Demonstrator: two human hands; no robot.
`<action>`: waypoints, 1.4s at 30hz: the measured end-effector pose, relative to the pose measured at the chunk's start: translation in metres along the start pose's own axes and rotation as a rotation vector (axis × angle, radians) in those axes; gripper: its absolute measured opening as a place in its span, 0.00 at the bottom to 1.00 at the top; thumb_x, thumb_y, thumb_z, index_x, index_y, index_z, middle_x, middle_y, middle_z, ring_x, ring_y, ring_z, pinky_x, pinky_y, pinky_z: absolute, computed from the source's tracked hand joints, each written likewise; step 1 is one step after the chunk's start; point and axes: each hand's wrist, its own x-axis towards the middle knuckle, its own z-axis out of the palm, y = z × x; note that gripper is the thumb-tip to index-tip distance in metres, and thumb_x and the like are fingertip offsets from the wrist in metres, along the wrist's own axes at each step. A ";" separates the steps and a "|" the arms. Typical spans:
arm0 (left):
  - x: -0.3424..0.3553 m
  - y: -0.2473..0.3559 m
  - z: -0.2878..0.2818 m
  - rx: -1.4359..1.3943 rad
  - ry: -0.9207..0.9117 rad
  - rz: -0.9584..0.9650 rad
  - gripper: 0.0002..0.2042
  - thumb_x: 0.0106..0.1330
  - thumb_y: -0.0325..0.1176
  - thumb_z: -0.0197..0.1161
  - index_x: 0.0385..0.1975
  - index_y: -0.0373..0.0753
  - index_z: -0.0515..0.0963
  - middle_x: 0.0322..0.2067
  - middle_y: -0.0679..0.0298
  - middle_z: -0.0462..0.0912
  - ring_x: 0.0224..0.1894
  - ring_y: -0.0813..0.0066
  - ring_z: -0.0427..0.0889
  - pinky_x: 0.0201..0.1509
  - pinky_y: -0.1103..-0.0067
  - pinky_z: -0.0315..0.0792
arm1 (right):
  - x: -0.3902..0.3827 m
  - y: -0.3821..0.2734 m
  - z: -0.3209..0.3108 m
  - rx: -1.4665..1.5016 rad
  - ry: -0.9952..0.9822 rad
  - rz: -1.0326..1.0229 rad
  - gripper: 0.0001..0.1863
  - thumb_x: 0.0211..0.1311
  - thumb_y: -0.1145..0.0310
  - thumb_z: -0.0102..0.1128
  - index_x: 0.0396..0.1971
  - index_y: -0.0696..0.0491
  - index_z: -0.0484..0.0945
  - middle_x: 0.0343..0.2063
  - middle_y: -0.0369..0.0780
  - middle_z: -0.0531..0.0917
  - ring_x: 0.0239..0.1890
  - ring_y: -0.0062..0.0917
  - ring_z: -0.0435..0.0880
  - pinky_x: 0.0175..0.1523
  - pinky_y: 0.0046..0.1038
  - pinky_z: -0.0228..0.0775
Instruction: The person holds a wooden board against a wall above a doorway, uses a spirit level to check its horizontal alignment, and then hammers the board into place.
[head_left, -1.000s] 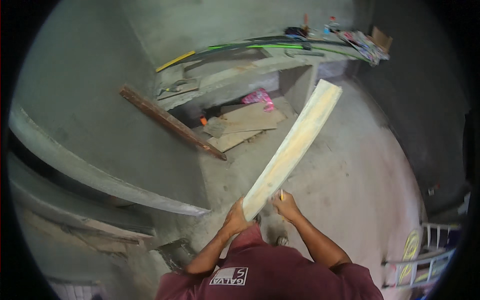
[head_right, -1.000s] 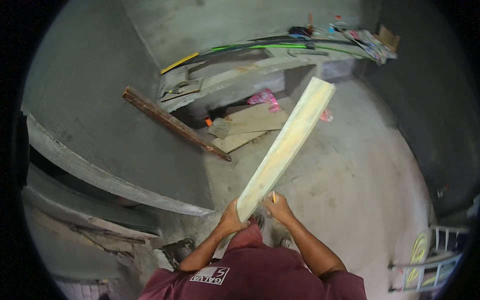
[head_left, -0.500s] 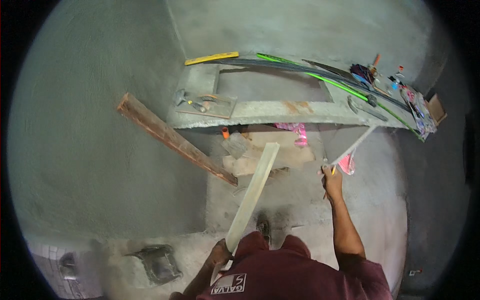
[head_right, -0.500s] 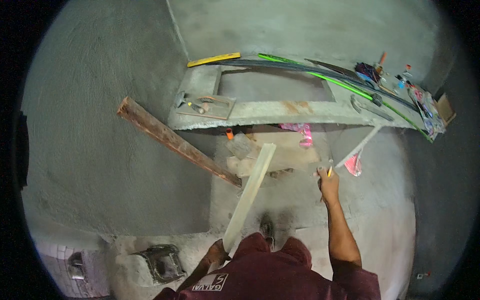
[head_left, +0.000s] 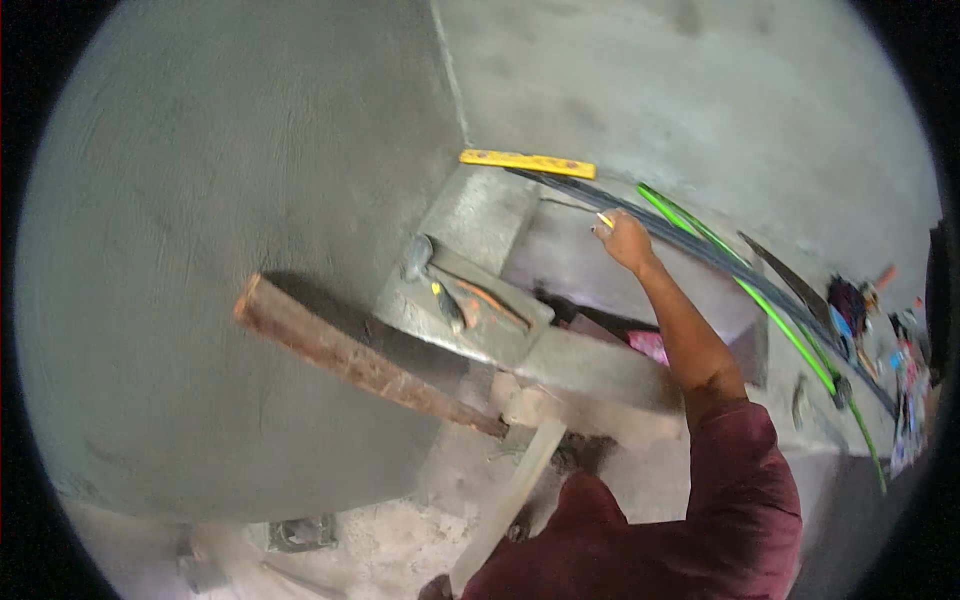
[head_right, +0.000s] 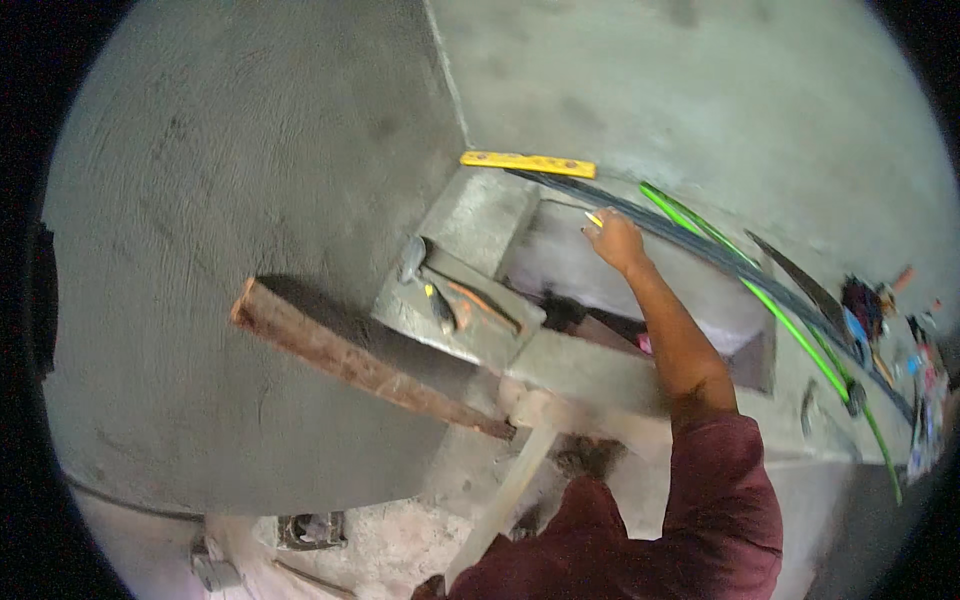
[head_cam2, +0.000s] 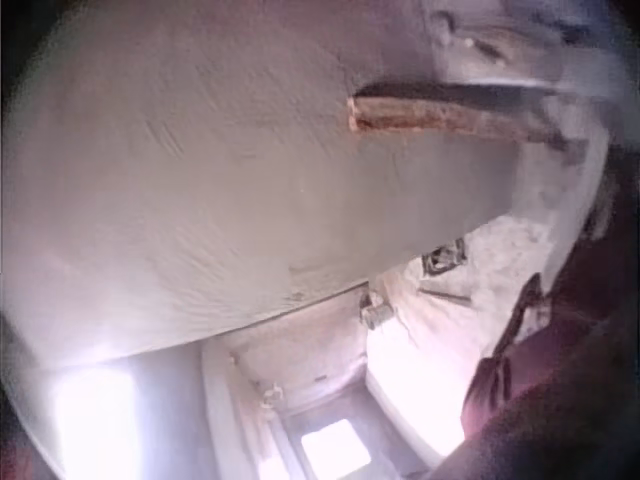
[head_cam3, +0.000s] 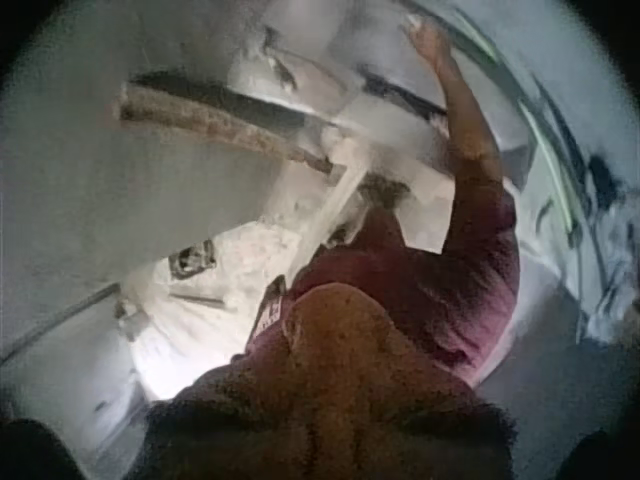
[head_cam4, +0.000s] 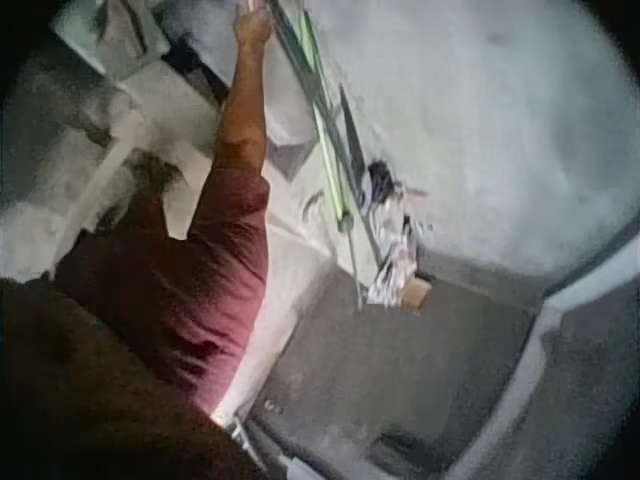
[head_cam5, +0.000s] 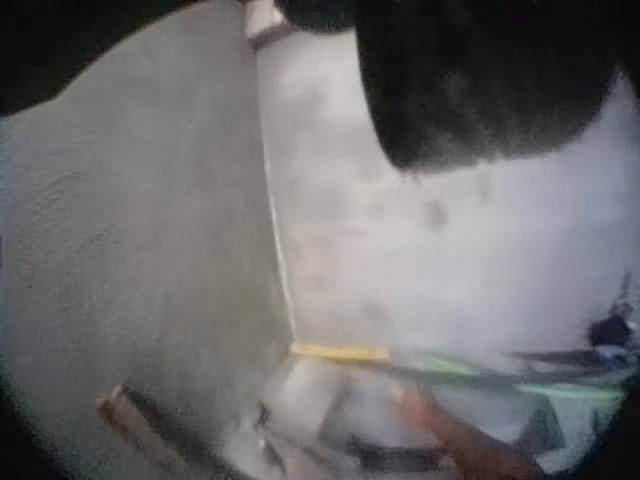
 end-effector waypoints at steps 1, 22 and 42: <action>0.000 0.020 0.000 -0.037 0.024 -0.058 0.31 0.39 0.45 0.80 0.42 0.37 0.76 0.35 0.49 0.84 0.43 0.49 0.83 0.45 0.62 0.77 | 0.035 0.013 0.017 -0.056 -0.047 0.021 0.18 0.59 0.57 0.66 0.42 0.55 0.81 0.43 0.48 0.83 0.48 0.45 0.82 0.51 0.44 0.74; 0.008 0.186 -0.007 -0.289 0.226 -0.460 0.31 0.38 0.47 0.80 0.41 0.36 0.77 0.34 0.48 0.84 0.42 0.47 0.83 0.43 0.60 0.77 | 0.270 0.106 0.185 -0.420 -0.387 -0.056 0.29 0.60 0.45 0.62 0.49 0.56 0.81 0.49 0.51 0.82 0.57 0.45 0.78 0.61 0.45 0.70; -0.220 0.116 0.173 -0.386 0.105 -0.747 0.37 0.38 0.37 0.79 0.49 0.24 0.72 0.47 0.40 0.80 0.50 0.46 0.82 0.53 0.64 0.77 | 0.180 0.134 0.109 0.057 0.119 0.014 0.26 0.77 0.58 0.40 0.68 0.53 0.65 0.59 0.49 0.76 0.58 0.38 0.75 0.64 0.33 0.62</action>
